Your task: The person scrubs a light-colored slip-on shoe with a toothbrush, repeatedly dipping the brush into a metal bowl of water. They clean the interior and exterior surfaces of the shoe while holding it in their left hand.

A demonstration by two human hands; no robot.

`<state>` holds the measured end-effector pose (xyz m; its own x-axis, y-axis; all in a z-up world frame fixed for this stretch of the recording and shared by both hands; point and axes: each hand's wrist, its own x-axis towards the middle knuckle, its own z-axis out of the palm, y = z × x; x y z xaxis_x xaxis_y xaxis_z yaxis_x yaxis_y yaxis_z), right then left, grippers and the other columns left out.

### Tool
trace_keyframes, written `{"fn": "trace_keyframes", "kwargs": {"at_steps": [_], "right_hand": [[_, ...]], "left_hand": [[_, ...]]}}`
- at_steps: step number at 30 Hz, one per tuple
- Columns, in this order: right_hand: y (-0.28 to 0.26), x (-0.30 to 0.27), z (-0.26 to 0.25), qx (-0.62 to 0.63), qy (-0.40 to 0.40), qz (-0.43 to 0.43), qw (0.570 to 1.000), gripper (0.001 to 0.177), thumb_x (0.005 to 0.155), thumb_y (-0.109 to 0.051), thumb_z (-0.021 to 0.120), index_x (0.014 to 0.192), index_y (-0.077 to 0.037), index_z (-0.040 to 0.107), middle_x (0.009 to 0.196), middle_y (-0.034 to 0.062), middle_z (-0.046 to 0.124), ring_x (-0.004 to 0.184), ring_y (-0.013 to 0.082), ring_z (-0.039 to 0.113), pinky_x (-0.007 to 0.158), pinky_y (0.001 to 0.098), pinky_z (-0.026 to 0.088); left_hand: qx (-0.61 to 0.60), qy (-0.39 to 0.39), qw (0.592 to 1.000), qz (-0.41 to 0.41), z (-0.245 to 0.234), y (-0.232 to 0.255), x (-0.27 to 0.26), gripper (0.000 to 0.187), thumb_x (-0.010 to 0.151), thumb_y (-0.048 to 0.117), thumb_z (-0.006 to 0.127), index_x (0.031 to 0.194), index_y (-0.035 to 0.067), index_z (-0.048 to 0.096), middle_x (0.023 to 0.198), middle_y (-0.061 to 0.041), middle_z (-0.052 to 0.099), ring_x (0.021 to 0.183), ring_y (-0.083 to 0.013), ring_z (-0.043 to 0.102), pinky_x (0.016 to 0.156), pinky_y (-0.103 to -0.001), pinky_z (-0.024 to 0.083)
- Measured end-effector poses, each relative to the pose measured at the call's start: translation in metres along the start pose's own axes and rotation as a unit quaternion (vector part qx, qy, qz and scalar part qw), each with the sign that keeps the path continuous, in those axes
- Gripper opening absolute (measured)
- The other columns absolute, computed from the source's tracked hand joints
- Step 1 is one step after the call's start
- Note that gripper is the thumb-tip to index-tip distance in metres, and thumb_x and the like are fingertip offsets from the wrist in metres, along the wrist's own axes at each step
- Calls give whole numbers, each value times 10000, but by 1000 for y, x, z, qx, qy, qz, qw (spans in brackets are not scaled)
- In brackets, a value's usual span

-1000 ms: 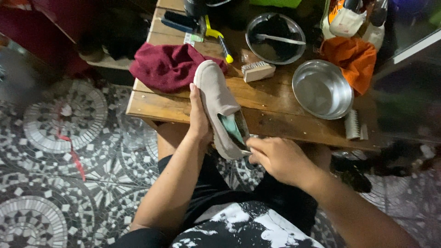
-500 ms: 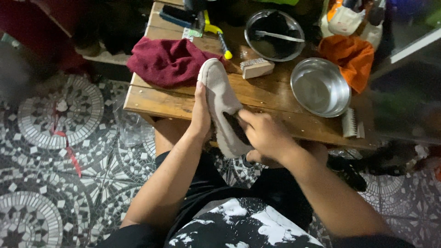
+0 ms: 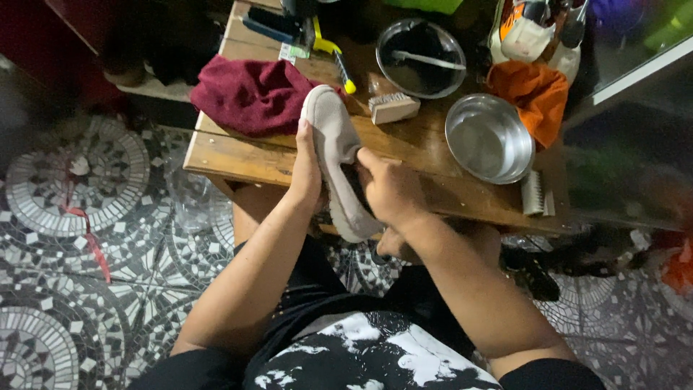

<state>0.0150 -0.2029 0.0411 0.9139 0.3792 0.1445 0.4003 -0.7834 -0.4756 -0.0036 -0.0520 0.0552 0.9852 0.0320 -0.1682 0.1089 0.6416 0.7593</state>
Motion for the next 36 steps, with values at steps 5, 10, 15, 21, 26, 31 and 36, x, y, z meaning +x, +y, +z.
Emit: {"fn": "trace_keyframes", "kwargs": {"at_steps": [5,10,15,21,26,31,36], "right_hand": [[-11,-59,-42,-68,-123,24,990,304,1024,-97,545,1211,-214,754,893,178,813,862,451,828,743,592,628],[24,-101,-38,9,-212,99,972,359,1064,-198,525,1288,-206,805,928,192,850,897,481,847,733,582,630],[16,-23,-21,-30,-25,-1,999,157,1085,-100,568,1164,-124,702,920,274,768,944,552,785,750,685,586],[2,-7,-24,-79,-77,27,994,275,1073,-105,502,1226,-241,685,848,158,798,853,415,842,718,588,638],[-16,-75,-60,-72,-214,100,969,343,1112,-135,534,1346,-239,762,883,128,868,853,387,872,775,548,676],[15,-145,-46,-35,-264,106,958,118,1064,-304,604,1075,-200,658,937,199,819,969,530,738,768,637,482],[59,-173,-63,254,-192,52,947,396,1105,-230,643,1439,-102,811,1426,29,888,1299,130,791,1174,304,536]], "left_hand": [[-2,4,1000,-28,-32,-26,23,1114,1027,910,418,1838,151,332,1857,-227,370,1674,-435,412,1382,-657,324],[-5,10,999,-37,-34,-33,29,1113,1011,927,407,1841,190,330,1845,-227,393,1645,-440,452,1350,-677,369],[1,-32,999,-28,-19,-30,15,1027,1085,838,416,1854,167,297,1862,-159,365,1691,-372,376,1385,-635,330],[34,-26,999,-27,-16,-18,11,1036,1082,833,414,1858,163,270,1891,-176,301,1707,-387,330,1395,-651,287],[58,-48,997,-13,-54,-38,45,1059,1091,864,375,1865,159,218,1908,-207,232,1716,-444,305,1388,-680,266],[-27,96,986,-130,-33,-23,25,1009,886,768,515,1645,114,630,1495,-185,774,1272,-321,760,1063,-438,627],[-92,48,988,-111,-41,-20,31,993,894,794,550,1572,78,670,1317,-209,811,1124,-336,796,1037,-486,665]]}}
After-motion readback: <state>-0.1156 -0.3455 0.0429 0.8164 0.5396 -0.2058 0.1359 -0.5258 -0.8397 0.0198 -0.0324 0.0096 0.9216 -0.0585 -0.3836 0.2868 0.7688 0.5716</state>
